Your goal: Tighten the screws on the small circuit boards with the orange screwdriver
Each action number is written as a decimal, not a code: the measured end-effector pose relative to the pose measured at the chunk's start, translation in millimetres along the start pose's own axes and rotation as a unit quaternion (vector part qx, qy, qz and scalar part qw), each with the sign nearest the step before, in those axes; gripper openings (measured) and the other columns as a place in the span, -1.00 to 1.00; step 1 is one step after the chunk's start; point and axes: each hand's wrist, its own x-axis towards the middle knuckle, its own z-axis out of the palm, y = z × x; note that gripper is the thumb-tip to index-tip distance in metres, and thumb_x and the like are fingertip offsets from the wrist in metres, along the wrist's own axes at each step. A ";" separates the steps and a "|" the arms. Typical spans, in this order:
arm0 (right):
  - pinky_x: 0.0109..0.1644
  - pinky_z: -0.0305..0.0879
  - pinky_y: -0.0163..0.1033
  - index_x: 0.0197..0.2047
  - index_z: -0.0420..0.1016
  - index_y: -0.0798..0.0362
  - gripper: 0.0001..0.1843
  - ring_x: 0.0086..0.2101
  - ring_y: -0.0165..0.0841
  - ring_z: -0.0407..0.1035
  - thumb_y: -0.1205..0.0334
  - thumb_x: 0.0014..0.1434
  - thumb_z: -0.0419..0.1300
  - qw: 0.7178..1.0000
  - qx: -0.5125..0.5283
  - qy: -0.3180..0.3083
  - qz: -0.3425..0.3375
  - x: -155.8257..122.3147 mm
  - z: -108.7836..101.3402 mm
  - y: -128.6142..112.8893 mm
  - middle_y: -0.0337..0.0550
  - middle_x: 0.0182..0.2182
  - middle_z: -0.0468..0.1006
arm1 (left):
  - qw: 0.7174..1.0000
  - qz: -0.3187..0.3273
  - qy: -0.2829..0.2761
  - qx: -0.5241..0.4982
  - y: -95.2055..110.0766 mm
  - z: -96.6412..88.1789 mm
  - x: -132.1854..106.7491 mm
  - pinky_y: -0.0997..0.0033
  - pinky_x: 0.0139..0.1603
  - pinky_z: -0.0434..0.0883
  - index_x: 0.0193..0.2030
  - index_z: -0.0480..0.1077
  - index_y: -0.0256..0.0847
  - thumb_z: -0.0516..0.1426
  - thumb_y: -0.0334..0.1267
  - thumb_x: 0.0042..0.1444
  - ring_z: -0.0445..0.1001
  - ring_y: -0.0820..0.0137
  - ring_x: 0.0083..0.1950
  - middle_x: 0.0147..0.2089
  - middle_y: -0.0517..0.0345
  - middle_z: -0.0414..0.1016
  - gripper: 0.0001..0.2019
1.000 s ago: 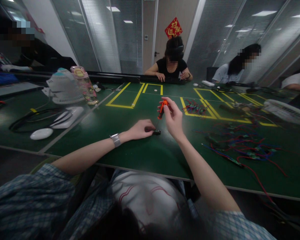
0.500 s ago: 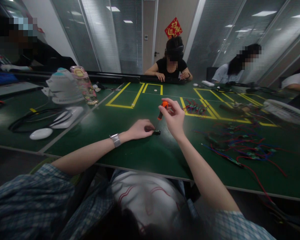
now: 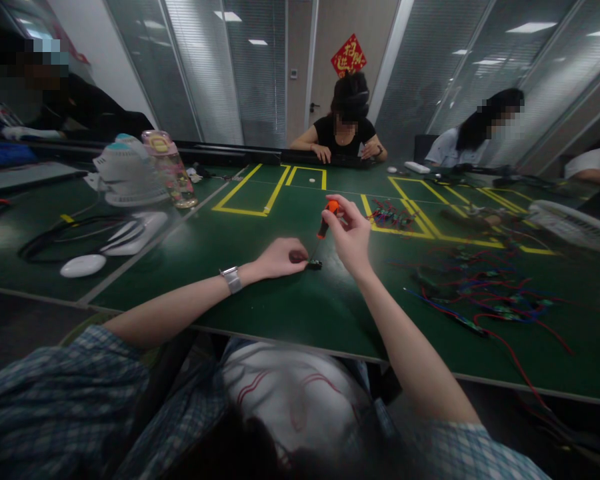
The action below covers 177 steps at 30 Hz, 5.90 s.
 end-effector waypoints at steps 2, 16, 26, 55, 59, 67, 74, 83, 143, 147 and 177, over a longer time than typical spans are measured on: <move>-0.12 0.47 -0.19 -0.03 0.56 -0.08 -0.72 -0.28 -0.36 0.47 0.19 0.16 0.27 0.999 0.020 -0.024 0.007 0.3 -0.7 -0.5 -0.20 -0.28 0.58 | 1.000 0.001 0.001 0.000 -0.6 0.4 0.0 0.50 -0.31 0.34 -0.33 0.55 -0.26 0.22 -0.29 0.06 0.46 0.43 -0.33 -0.32 0.14 0.53 -0.90; -0.09 0.49 -0.17 -0.04 0.52 -0.10 -0.75 -0.25 -0.37 0.52 0.12 0.20 0.26 0.986 0.140 -0.083 0.048 -0.6 -0.4 2.1 -0.21 -0.22 0.58 | 1.000 0.006 0.001 -0.003 -1.6 -0.1 -0.8 0.49 -0.31 0.33 -0.33 0.54 -0.26 0.21 -0.30 0.05 0.46 0.43 -0.33 -0.32 0.14 0.52 -0.90; -0.16 0.46 -0.22 -0.13 0.56 -0.11 -0.79 -0.32 -0.39 0.45 0.06 0.17 0.28 0.995 0.092 -0.030 0.035 0.6 1.4 8.1 -0.26 -0.31 0.54 | 0.999 0.016 -0.004 -0.029 0.0 -1.9 -0.6 0.51 -0.35 0.32 -0.33 0.53 -0.29 0.21 -0.35 0.06 0.45 0.45 -0.35 -0.33 0.14 0.52 -0.93; -0.10 0.47 -0.17 0.08 0.47 -0.14 -0.65 -0.22 -0.35 0.50 0.03 0.25 0.19 0.992 0.101 -0.059 0.037 -0.6 2.3 7.9 -0.18 -0.22 0.58 | 0.999 0.015 -0.007 -0.032 1.0 -1.8 -0.5 0.51 -0.33 0.32 -0.34 0.51 -0.30 0.22 -0.38 0.03 0.43 0.45 -0.35 -0.34 0.14 0.50 -0.95; -0.10 0.49 -0.17 0.10 0.44 -0.16 -0.64 -0.23 -0.36 0.51 -0.02 0.27 0.16 0.985 0.136 -0.088 0.050 -1.2 3.1 4.3 -0.18 -0.19 0.58 | 0.999 0.017 -0.007 -0.034 0.7 -1.8 -0.8 0.50 -0.34 0.31 -0.34 0.50 -0.30 0.22 -0.36 0.04 0.43 0.45 -0.35 -0.34 0.15 0.50 -0.95; -0.20 0.47 -0.24 -0.07 0.50 -0.14 -0.76 -0.33 -0.40 0.45 -0.01 0.24 0.19 0.989 0.126 -0.057 0.044 -2.0 3.7 8.4 -0.26 -0.33 0.50 | 1.000 0.011 -0.010 -0.027 1.4 -1.8 -1.0 0.50 -0.35 0.31 -0.34 0.50 -0.29 0.21 -0.36 0.05 0.43 0.45 -0.34 -0.34 0.14 0.50 -0.94; -0.25 0.43 -0.27 -0.12 0.52 -0.12 -0.79 -0.40 -0.44 0.40 0.02 0.20 0.25 0.993 0.110 -0.026 0.038 -0.2 3.8 10.5 -0.30 -0.40 0.44 | 1.000 0.010 -0.012 -0.027 2.2 -2.6 -0.8 0.50 -0.35 0.32 -0.34 0.50 -0.29 0.22 -0.35 0.05 0.43 0.45 -0.35 -0.33 0.14 0.49 -0.94; -0.15 0.47 -0.20 -0.02 0.47 -0.15 -0.73 -0.26 -0.36 0.50 -0.02 0.27 0.16 0.994 0.098 -0.045 0.034 0.5 -0.7 8.0 -0.21 -0.27 0.57 | 1.000 0.005 -0.013 -0.020 4.6 -3.8 -1.0 0.50 -0.34 0.33 -0.34 0.50 -0.28 0.21 -0.38 0.04 0.43 0.45 -0.35 -0.33 0.15 0.50 -0.95; -0.13 0.49 -0.15 0.00 0.46 -0.07 -0.75 -0.23 -0.34 0.55 0.07 0.33 0.09 0.997 0.038 -0.056 -0.037 -7.0 11.0 -14.1 -0.14 -0.16 0.59 | 1.000 0.008 -0.015 -0.026 0.5 -2.4 -0.1 0.51 -0.33 0.32 -0.33 0.52 -0.28 0.22 -0.35 0.05 0.45 0.44 -0.34 -0.34 0.14 0.50 -0.94; -0.20 0.45 -0.19 -0.07 0.48 -0.06 -0.80 -0.31 -0.38 0.50 0.13 0.25 0.19 0.999 0.008 -0.019 -0.044 -3.8 9.9 -8.2 -0.20 -0.26 0.53 | 1.000 0.006 -0.017 -0.023 0.4 -2.1 0.0 0.51 -0.34 0.32 -0.34 0.52 -0.29 0.23 -0.36 0.04 0.44 0.45 -0.35 -0.34 0.14 0.50 -0.94; -0.13 0.46 -0.23 -0.19 0.47 -0.09 -0.80 -0.31 -0.41 0.47 -0.01 0.22 0.22 0.983 0.174 -0.039 0.045 1.0 5.6 1.9 -0.25 -0.34 0.53 | 0.999 0.015 -0.005 -0.037 2.0 -2.0 -1.2 0.52 -0.36 0.31 -0.34 0.50 -0.31 0.21 -0.39 0.03 0.42 0.47 -0.37 -0.35 0.14 0.49 -0.94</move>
